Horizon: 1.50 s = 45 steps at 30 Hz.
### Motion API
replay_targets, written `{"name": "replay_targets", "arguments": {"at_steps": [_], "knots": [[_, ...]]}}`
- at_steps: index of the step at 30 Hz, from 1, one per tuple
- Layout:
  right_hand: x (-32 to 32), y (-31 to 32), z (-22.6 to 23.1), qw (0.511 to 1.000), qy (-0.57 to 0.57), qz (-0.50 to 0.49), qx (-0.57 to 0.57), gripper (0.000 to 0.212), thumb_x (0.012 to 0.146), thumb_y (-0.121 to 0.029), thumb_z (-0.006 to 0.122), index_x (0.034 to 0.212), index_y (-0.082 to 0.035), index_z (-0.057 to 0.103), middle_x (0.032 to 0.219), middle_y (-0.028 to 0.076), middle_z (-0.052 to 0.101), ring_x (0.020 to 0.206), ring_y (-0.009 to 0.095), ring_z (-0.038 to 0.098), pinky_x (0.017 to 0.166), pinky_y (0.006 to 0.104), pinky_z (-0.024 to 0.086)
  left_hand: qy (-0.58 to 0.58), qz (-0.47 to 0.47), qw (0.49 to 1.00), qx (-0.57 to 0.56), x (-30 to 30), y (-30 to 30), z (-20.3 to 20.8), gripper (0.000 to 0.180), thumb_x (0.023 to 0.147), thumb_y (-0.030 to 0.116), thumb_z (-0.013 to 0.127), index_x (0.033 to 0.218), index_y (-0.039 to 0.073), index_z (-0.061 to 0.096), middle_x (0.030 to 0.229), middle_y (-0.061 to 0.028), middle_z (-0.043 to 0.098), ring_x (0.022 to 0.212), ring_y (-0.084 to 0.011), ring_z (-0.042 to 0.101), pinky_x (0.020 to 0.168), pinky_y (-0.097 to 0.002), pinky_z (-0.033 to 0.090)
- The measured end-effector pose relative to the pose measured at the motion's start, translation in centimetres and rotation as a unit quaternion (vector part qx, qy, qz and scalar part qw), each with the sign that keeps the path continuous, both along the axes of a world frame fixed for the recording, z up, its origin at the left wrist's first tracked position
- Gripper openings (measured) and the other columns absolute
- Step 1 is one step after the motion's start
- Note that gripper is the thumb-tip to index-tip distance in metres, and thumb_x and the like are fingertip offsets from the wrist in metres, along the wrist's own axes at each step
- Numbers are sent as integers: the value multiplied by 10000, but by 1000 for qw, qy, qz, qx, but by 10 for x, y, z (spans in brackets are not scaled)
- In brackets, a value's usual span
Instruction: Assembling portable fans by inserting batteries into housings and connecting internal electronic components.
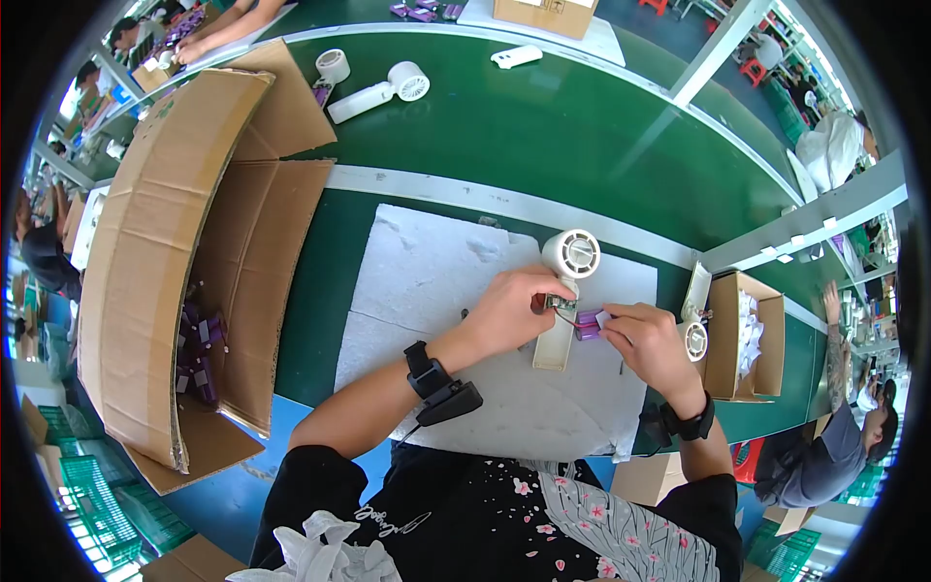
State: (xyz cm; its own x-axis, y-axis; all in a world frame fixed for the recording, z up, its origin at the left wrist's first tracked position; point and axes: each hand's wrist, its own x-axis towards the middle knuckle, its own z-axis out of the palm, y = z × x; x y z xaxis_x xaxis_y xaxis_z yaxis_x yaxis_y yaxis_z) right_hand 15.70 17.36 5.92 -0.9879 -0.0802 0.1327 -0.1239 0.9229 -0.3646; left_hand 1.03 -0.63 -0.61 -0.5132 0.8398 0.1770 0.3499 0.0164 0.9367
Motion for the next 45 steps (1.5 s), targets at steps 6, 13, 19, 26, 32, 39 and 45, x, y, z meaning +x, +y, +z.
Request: {"name": "replay_targets", "arguments": {"at_steps": [6,13,19,26,32,39,45], "knots": [[0,-3,-4,998,12,30,50,96,724,-50,709,772,21,668,995,149,686,737,272,642,693,368,537,3,0,1000,6,-2,-1,-4,297,733,-27,633,1007,71,695,935,-66,643,717,-150,600,668,-268,508],[-1,0,2,997,-12,29,71,82,734,-45,685,738,30,652,981,147,684,733,286,631,696,374,533,9,7,999,38,1,3,-3,275,709,-24,619,959,58,698,856,-96,657,675,-192,607,639,-302,504],[4,-1,-6,997,35,40,58,91,724,-33,678,698,35,625,964,161,671,722,301,616,668,385,528,16,-1,999,38,0,1,-2,282,710,-21,621,967,64,700,852,-94,656,666,-187,609,635,-302,505],[1,7,-10,990,18,93,106,104,755,-54,655,684,20,639,941,140,680,725,293,637,690,373,536,29,-13,999,17,-4,4,-11,292,733,-2,641,1007,81,701,851,-50,639,670,-125,587,640,-257,499],[0,4,-16,977,-5,100,190,148,751,-67,635,623,-6,590,867,124,649,686,292,618,666,381,529,50,-19,998,18,-3,3,-6,297,737,5,637,1015,86,702,842,-47,638,671,-120,586,643,-259,498],[-1,1,-23,971,-7,81,224,140,727,-82,643,612,-28,582,830,126,642,685,287,625,655,378,528,53,-28,998,17,-3,3,-10,322,734,5,637,1037,94,702,847,-48,643,684,-114,593,659,-256,501],[-4,5,-5,994,-57,33,93,103,753,-83,617,676,-16,603,768,130,644,710,315,641,678,403,524,30,-25,999,11,-5,0,-18,324,741,20,632,1048,98,701,865,-62,660,703,-139,620,675,-260,506]]}}
